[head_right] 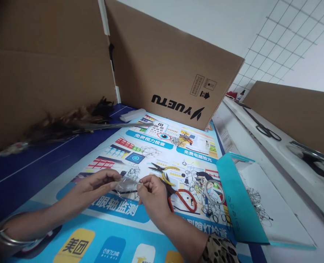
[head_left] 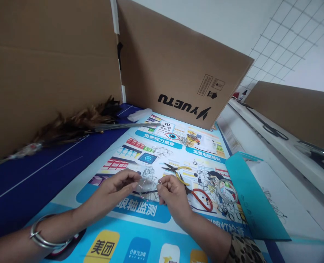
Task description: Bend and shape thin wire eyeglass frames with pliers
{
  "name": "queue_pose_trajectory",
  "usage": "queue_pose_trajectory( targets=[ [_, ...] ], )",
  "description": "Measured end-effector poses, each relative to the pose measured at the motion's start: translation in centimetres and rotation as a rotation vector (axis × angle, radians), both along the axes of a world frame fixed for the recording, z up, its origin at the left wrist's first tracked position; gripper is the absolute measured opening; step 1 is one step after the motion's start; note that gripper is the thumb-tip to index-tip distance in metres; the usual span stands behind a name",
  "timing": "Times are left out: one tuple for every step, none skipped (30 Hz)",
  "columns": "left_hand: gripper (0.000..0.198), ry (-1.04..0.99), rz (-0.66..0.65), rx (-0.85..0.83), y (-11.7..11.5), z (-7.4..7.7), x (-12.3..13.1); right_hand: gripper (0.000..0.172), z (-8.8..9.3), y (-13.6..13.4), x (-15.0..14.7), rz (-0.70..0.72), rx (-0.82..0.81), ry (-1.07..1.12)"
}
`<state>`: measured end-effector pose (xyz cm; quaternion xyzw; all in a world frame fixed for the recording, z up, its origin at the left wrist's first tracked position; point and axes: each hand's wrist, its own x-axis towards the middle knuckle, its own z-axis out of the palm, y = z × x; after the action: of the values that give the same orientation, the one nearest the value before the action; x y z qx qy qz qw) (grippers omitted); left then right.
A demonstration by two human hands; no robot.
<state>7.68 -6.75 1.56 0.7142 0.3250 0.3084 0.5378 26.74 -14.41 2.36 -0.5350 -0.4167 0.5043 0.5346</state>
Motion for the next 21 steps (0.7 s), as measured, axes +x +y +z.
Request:
queue_pose_trajectory(
  targets=[
    [0.016,0.003,0.012,0.006,0.0,-0.1,0.0,0.018,0.0,0.0,0.0,0.0,0.004,0.0],
    [0.016,0.004,0.026,0.022,0.0,-0.1,-0.1,0.018,0.0,0.0,0.0,0.0,0.006,0.0],
    [0.016,0.006,0.042,0.054,0.0,-0.1,-0.2,0.018,0.0,0.0,0.0,0.001,0.007,0.0],
    [0.016,0.013,0.056,0.106,0.0,-0.1,-0.3,0.018,0.0,0.0,0.0,0.001,0.006,0.0],
    [0.016,0.022,0.07,0.18,-0.1,0.0,-0.4,0.019,0.0,0.0,-0.1,-0.001,0.006,-0.001],
    [0.016,0.033,0.078,0.267,-0.2,0.0,-0.5,0.019,-0.1,0.0,-0.1,-0.003,0.006,-0.002],
    [0.016,0.046,0.076,0.355,-0.3,0.1,-0.6,0.019,-0.1,0.0,-0.1,-0.006,0.005,-0.002],
    [0.018,0.061,0.064,0.437,-0.5,0.1,-0.7,0.018,-0.1,0.1,-0.1,-0.008,0.006,-0.003],
    [0.021,0.081,0.041,0.503,-0.7,0.2,-0.7,0.018,-0.1,0.1,-0.1,-0.009,0.006,-0.003],
    [0.025,0.105,0.018,0.555,-0.9,0.3,-0.7,0.018,-0.1,0.1,-0.1,-0.008,0.005,-0.003],
    [0.03,0.134,-0.003,0.596,-1.1,0.3,-0.6,0.017,-0.1,0.1,-0.1,-0.006,0.005,-0.004],
    [0.033,0.164,-0.019,0.631,-1.3,0.4,-0.5,0.017,-0.1,0.1,-0.1,-0.002,0.006,-0.006],
    [0.035,0.19,-0.028,0.666,-1.5,0.4,-0.3,0.016,-0.2,0.1,-0.1,0.003,0.011,-0.01],
    [0.036,0.215,-0.033,0.697,-1.6,0.5,-0.2,0.016,-0.2,0.0,0.0,0.007,0.015,-0.015],
    [0.035,0.237,-0.036,0.719,-1.7,0.5,0.0,0.016,-0.2,0.0,0.0,0.011,0.021,-0.02],
    [0.034,0.252,-0.038,0.734,-1.7,0.5,0.1,0.016,-0.2,0.0,0.0,0.013,0.024,-0.024],
    [0.032,0.264,-0.041,0.74,-1.7,0.5,0.2,0.017,-0.2,0.0,0.0,0.013,0.025,-0.027],
    [0.03,0.266,-0.037,0.741,-1.7,0.5,0.2,0.017,-0.3,0.0,0.0,0.012,0.024,-0.027],
    [0.029,0.257,-0.026,0.736,-1.7,0.5,0.1,0.017,-0.3,0.0,-0.1,0.01,0.022,-0.025],
    [0.028,0.238,-0.007,0.728,-1.6,0.4,0.1,0.017,-0.3,0.0,-0.1,0.007,0.02,-0.022],
    [0.028,0.216,0.018,0.716,-1.5,0.4,-0.1,0.017,-0.3,0.0,-0.1,0.005,0.019,-0.02]
  ],
)
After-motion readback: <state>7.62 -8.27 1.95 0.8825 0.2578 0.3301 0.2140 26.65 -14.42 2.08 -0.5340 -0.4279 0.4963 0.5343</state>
